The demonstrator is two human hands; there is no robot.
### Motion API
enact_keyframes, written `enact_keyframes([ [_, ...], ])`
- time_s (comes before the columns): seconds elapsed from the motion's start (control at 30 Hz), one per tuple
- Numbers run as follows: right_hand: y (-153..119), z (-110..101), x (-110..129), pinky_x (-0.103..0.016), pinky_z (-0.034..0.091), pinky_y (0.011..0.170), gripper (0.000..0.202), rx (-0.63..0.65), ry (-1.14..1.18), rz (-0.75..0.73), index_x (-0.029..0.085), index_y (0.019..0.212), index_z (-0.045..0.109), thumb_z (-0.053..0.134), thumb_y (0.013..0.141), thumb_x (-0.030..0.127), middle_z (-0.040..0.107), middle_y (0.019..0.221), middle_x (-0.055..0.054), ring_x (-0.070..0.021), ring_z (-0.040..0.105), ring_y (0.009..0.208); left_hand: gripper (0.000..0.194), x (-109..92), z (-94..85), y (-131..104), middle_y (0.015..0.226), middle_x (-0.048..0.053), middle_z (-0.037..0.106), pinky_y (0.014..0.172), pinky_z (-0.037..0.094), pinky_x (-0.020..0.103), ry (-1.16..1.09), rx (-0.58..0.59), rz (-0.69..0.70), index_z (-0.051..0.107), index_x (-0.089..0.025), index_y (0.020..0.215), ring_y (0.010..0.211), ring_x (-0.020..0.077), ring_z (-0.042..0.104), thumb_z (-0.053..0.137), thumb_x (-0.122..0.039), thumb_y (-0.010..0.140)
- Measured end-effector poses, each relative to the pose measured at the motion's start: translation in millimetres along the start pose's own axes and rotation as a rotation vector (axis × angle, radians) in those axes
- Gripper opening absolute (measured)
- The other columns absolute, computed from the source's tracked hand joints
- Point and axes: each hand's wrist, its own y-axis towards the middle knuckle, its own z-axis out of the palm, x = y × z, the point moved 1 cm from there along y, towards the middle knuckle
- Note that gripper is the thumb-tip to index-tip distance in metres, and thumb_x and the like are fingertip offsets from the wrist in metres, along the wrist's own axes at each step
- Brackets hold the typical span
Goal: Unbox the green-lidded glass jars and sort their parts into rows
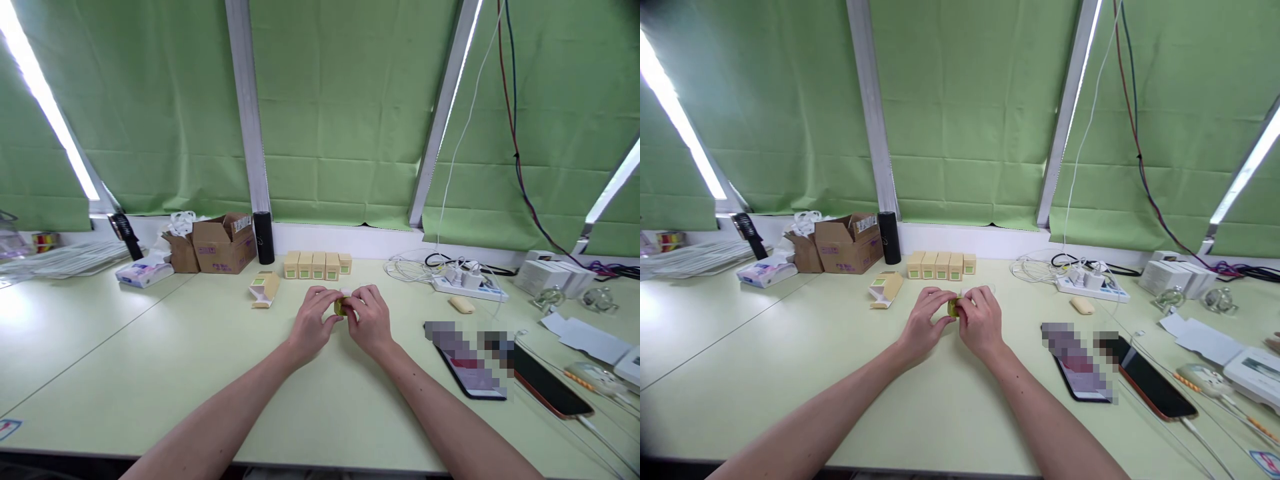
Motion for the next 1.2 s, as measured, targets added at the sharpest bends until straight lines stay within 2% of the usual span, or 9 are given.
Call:
enact_keyframes([
  [0.47,0.5,0.9,-0.5,-0.033,0.037,0.066,0.02,0.029,-0.018,-0.01,0.02,0.081,0.067,0.058,0.094,0.008,0.059,0.076,-0.004,-0.0203,0.048,0.077,0.046,1.0,1.9,-0.6,0.12,0.01,0.073,0.096,0.056,0.051,0.075,-0.007,-0.011,0.063,-0.024,0.133,0.115,0.029,0.058,0.069,-0.013,0.089],
  [0.9,-0.4,2.2,-2.1,-0.034,0.035,0.067,0.021,0.01,-0.045,-0.053,0.02,0.079,0.064,0.057,0.095,0.009,0.058,0.075,-0.004,-0.0199,0.046,0.076,0.045,3.4,1.6,-0.6,0.121,0.009,0.073,0.096,0.056,0.051,0.105,-0.013,-0.023,0.063,-0.024,0.133,0.115,0.0286,0.057,0.07,-0.014,0.089],
  [1.2,-1.1,2.3,-1.9,-0.035,0.034,0.067,0.022,0.042,-0.074,-0.04,0.021,0.079,0.064,0.056,0.096,0.011,0.057,0.075,-0.004,-0.0204,0.046,0.076,0.043,5.9,2.4,-0.5,0.12,0.009,0.073,0.096,0.056,0.052,0.106,-0.021,-0.039,0.064,-0.024,0.131,0.114,0.0291,0.056,0.07,-0.014,0.089],
])
